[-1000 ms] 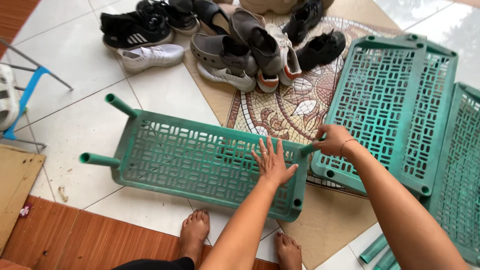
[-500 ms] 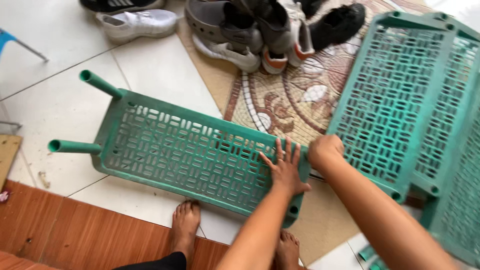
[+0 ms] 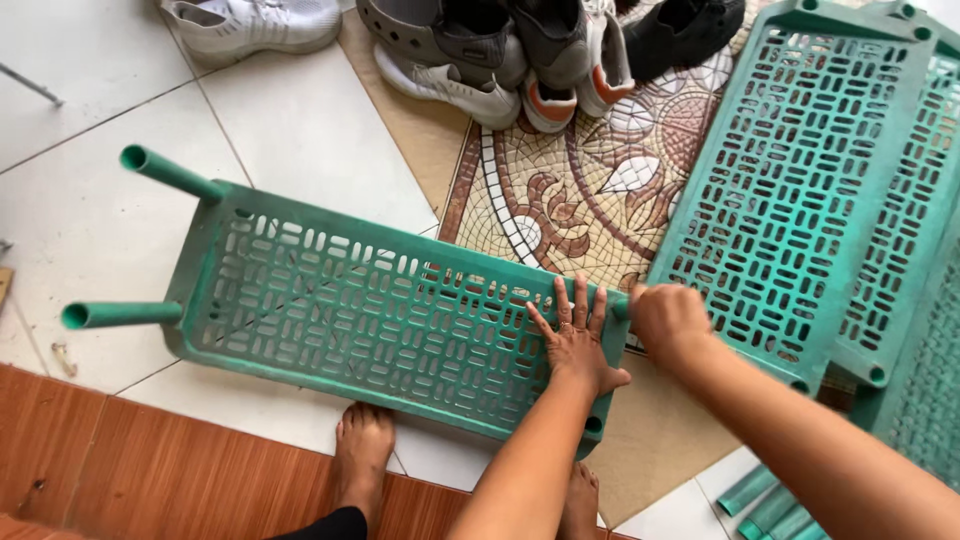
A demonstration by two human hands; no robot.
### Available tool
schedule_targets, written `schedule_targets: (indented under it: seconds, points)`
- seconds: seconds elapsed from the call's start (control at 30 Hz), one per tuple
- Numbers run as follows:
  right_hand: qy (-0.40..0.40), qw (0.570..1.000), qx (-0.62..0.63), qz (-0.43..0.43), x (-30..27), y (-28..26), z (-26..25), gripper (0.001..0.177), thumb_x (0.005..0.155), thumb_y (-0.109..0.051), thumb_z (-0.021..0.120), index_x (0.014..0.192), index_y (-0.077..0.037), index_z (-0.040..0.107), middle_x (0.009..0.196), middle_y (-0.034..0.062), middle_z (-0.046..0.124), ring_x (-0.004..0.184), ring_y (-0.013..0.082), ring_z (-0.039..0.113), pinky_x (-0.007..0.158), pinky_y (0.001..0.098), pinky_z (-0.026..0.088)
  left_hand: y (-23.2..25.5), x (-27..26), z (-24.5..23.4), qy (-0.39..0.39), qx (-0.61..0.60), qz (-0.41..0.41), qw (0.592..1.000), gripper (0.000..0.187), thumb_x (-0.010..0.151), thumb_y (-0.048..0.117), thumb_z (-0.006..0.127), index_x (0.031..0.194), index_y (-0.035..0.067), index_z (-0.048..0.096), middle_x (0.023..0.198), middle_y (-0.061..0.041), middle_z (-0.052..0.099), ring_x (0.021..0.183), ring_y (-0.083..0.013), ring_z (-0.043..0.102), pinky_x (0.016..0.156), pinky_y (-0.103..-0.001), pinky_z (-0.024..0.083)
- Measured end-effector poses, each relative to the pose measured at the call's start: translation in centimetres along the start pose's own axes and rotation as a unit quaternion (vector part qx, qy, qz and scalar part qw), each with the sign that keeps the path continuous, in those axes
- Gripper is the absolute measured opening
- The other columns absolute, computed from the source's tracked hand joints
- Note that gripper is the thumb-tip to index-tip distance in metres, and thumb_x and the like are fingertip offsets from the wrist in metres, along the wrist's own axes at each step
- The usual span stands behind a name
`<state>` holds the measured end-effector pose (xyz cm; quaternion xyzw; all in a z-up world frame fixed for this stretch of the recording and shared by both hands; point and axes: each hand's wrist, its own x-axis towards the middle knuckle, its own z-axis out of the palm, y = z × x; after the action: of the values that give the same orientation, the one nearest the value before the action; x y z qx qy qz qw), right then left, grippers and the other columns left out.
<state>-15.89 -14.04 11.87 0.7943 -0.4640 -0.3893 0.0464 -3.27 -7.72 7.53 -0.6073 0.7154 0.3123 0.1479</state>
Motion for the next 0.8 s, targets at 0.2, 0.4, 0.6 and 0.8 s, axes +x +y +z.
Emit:
schedule_targets:
  seconds: [0.2, 0.4, 0.6, 0.8]
  points:
    - [-0.412, 0.822, 0.386, 0.080, 5.5, 4.3, -1.7, 0.031, 0.083, -0.038, 0.077, 0.103, -0.014, 0.072, 0.093, 0.0074, 0.071, 0.083, 0.0261, 0.071, 0.067, 0.0428, 0.056, 0.0, 0.0, 0.6, 0.015, 0.021, -0.004, 1.000, 0.144, 0.065, 0.080, 0.071, 0.164, 0.018, -0.013, 0.168, -0.017, -0.027, 0.151, -0.0468, -0.028, 0.107, -0.083, -0.008]
    - [-0.272, 0.949, 0.159, 0.023, 4.8, 0.9, -0.7, 0.025, 0.084, -0.030, 0.079, 0.104, -0.016, 0.077, 0.101, 0.0038, 0.074, 0.089, 0.0224, 0.072, 0.066, 0.0416, 0.058, -0.2, -0.4, 0.8, 0.037, 0.008, -0.003, 0.999, 0.146, 0.063, 0.079, 0.073, 0.165, 0.018, -0.012, 0.169, -0.017, -0.025, 0.151, -0.0461, -0.027, 0.108, -0.083, -0.008]
    - [-0.212, 0.976, 0.029, 0.050, 2.6, -2.1, 0.0, 0.020, 0.084, -0.025, 0.080, 0.102, -0.016, 0.080, 0.101, -0.0005, 0.077, 0.087, 0.0182, 0.074, 0.060, 0.0390, 0.058, -0.3, -0.1, 0.6, 0.020, 0.004, -0.003, 1.000, 0.144, 0.065, 0.081, 0.072, 0.164, 0.018, -0.012, 0.169, -0.018, -0.027, 0.151, -0.0463, -0.029, 0.107, -0.083, -0.007]
    - [0.003, 0.976, -0.219, -0.015, -1.8, -2.1, -0.6, 0.046, 0.078, -0.038, 0.078, 0.108, -0.005, 0.067, 0.081, 0.0022, 0.072, 0.067, 0.0131, 0.070, 0.046, 0.0296, 0.051, -0.3, 0.1, 0.3, 0.003, 0.005, -0.001, 1.000, 0.145, 0.064, 0.082, 0.071, 0.165, 0.020, -0.012, 0.169, -0.016, -0.028, 0.150, -0.0446, -0.031, 0.107, -0.082, -0.009]
